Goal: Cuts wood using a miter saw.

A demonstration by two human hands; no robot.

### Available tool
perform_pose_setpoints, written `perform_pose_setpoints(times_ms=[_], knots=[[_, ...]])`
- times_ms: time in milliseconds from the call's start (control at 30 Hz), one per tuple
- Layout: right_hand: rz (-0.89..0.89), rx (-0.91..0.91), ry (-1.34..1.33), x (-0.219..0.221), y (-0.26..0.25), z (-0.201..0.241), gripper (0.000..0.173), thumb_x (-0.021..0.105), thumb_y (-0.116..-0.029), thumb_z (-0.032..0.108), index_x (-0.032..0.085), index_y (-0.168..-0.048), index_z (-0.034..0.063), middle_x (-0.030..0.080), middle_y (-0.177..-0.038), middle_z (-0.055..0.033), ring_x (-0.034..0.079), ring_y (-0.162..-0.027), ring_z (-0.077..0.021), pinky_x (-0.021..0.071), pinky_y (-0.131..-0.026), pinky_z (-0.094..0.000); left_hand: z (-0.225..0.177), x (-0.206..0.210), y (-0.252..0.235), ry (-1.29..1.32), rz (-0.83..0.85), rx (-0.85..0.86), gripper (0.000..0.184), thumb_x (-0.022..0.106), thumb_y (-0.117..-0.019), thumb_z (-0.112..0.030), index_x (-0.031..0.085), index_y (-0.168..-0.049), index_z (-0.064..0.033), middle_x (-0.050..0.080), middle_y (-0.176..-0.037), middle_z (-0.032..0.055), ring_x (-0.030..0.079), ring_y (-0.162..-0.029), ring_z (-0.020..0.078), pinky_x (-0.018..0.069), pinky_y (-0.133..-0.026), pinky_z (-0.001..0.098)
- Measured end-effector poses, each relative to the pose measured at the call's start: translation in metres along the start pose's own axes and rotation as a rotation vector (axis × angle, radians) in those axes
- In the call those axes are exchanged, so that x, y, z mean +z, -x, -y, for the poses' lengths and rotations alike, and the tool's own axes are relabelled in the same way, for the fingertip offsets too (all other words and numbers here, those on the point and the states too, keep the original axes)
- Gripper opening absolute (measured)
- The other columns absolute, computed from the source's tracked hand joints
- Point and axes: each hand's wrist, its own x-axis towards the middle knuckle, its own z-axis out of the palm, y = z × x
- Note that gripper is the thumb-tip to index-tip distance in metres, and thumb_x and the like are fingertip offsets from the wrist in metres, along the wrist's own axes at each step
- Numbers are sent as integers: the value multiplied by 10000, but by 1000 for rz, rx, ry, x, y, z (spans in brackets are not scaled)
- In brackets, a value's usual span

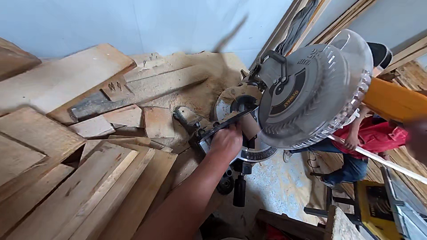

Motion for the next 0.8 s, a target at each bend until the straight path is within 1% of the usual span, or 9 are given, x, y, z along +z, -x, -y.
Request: perform_pose_setpoints(times_ms=[67, 133, 233, 367, 433, 500, 600, 700, 800], knots=[[5, 6, -7, 1, 3, -1, 866, 464, -896, 813, 661, -1194, 23, 691, -921, -114, 667, -770, -135, 568, -687, -395, 1, 0, 0, -6, -14, 4, 469, 477, -1019, -141, 537, -1484, -119, 703, -1005, 166, 705, -746, 319, 572, -640, 453], [-4, -1, -46, 5, 9, -4, 866, 495, -882, 811, 656, -1215, 28, 702, -950, -106, 679, -789, -132, 580, -702, -393, 1, 3, 0, -20, -54, 14, 461, 478, -1015, -136, 560, -1469, -127, 705, -981, 158, 703, -727, 310, 566, -614, 444], [-30, -33, -88, 12, 18, 1, 869, 503, -872, 819, 663, -1209, 34, 709, -952, -109, 687, -794, -138, 583, -694, -398, 1, 5, 1, -28, -68, 20, 462, 474, -1016, -135, 561, -1470, -137, 711, -1003, 155, 701, -715, 313, 562, -602, 447], [-52, -90, -98, 21, 29, 11, 857, 502, -893, 793, 660, -1222, 18, 713, -986, -133, 693, -839, -148, 585, -739, -394, 0, 1, 0, -42, -15, 10, 474, 448, -1026, -129, 534, -1492, -145, 703, -1047, 173, 701, -734, 324, 559, -610, 458], [-55, -93, -97, 23, 33, 13, 860, 504, -890, 793, 658, -1239, 23, 716, -1015, -137, 697, -871, -146, 585, -769, -390, -1, -2, -1, -20, 37, -9, 500, 441, -1023, -123, 498, -1519, -151, 695, -1092, 191, 707, -778, 347, 566, -637, 481], [-51, -97, -100, 25, 35, 16, 858, 500, -890, 796, 663, -1227, 23, 717, -1019, -133, 700, -884, -145, 586, -781, -386, -2, -3, -1, -9, 66, -21, 501, 432, -1028, -120, 487, -1524, -160, 689, -1116, 194, 709, -815, 361, 570, -659, 498], [-46, -100, -105, 27, 39, 17, 862, 500, -887, 798, 666, -1223, 22, 717, -1014, -130, 700, -883, -149, 586, -774, -389, -1, 0, -1, -16, 28, -20, 460, 424, -1031, -128, 540, -1477, -147, 697, -1095, 177, 709, -804, 353, 566, -646, 495], [-42, -86, -64, 27, 43, 14, 879, 494, -889, 802, 661, -1235, 12, 722, -1014, -136, 704, -881, -147, 589, -771, -391, -2, -1, 0, -15, 49, -26, 439, 408, -1049, -139, 534, -1469, -138, 690, -1154, 176, 712, -843, 355, 568, -669, 496], [-28, -58, -22, 24, 45, 14, 865, 492, -904, 784, 666, -1200, -9, 708, -945, -129, 681, -814, -120, 578, -710, -363, -1, 1, -1, 4, 28, -11, 442, 422, -1035, -123, 543, -1460, -132, 692, -1113, 186, 710, -821, 362, 566, -654, 504]])
